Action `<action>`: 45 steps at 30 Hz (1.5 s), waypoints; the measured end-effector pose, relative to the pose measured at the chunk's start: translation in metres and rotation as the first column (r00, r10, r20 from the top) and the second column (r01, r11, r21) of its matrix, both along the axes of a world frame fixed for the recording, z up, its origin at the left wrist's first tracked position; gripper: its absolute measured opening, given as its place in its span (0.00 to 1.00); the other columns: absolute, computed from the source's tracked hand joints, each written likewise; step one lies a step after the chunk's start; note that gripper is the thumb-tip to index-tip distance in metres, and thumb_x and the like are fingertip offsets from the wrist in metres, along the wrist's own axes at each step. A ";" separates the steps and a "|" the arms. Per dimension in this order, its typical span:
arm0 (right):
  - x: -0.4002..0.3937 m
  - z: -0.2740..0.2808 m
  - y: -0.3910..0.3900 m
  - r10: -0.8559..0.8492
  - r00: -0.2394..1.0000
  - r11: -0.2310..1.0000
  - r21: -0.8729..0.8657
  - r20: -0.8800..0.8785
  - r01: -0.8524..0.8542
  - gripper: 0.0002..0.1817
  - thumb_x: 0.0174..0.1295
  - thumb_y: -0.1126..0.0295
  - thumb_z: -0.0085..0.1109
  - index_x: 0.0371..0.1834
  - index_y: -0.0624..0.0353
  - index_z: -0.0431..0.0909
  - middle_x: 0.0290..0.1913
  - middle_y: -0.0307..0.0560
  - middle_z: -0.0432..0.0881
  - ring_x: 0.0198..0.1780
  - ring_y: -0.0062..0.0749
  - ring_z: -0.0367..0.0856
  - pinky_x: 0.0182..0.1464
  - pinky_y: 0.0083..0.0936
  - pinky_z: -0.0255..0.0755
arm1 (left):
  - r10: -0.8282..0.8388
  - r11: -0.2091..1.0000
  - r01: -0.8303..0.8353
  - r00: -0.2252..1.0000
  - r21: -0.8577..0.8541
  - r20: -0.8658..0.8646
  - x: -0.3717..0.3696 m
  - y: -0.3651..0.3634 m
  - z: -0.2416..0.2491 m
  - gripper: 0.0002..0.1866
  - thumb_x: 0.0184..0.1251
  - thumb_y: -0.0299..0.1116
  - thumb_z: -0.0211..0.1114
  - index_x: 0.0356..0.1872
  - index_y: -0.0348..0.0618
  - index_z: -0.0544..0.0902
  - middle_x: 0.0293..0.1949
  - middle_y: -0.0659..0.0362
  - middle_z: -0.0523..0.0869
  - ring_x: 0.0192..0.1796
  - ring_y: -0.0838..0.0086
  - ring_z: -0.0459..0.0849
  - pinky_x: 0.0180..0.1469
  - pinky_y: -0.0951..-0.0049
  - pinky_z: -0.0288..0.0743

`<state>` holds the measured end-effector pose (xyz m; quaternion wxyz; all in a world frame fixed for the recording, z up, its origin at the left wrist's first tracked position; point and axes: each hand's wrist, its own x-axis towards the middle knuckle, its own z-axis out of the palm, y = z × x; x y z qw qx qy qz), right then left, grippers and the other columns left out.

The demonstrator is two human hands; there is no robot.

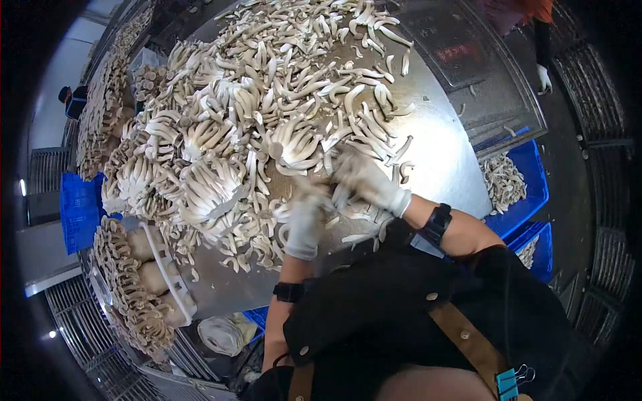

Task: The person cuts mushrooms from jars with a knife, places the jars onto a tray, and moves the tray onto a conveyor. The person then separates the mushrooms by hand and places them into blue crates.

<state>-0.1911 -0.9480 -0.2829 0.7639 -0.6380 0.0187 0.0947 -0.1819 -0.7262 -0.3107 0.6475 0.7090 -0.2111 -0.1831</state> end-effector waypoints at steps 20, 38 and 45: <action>0.036 0.025 -0.077 0.029 0.993 0.965 -0.256 -0.112 -0.057 0.40 0.55 0.69 0.59 0.72 0.61 0.54 0.49 0.69 0.77 0.48 0.61 0.78 0.55 0.39 0.72 | 0.034 0.825 -0.195 0.954 0.531 0.298 0.018 -0.031 0.019 0.33 0.56 0.36 0.68 0.62 0.34 0.68 0.55 0.43 0.78 0.58 0.53 0.76 0.61 0.60 0.68; 0.077 -0.059 -0.132 -0.001 0.858 0.300 -0.819 0.513 0.490 0.20 0.65 0.64 0.53 0.52 0.70 0.72 0.42 0.66 0.76 0.43 0.60 0.76 0.49 0.44 0.72 | -0.102 0.830 -0.092 0.944 0.550 0.313 0.052 -0.127 -0.043 0.37 0.49 0.40 0.69 0.62 0.36 0.69 0.59 0.45 0.73 0.60 0.50 0.71 0.63 0.59 0.64; 0.022 -0.010 -0.071 0.058 0.895 0.570 -0.751 0.442 0.334 0.10 0.49 0.78 0.57 0.36 0.58 0.72 0.38 0.54 0.74 0.46 0.49 0.74 0.52 0.42 0.69 | -0.340 0.302 -0.335 0.837 0.892 0.429 0.107 -0.062 0.040 0.50 0.38 0.47 0.77 0.68 0.49 0.65 0.67 0.44 0.61 0.71 0.47 0.56 0.70 0.44 0.49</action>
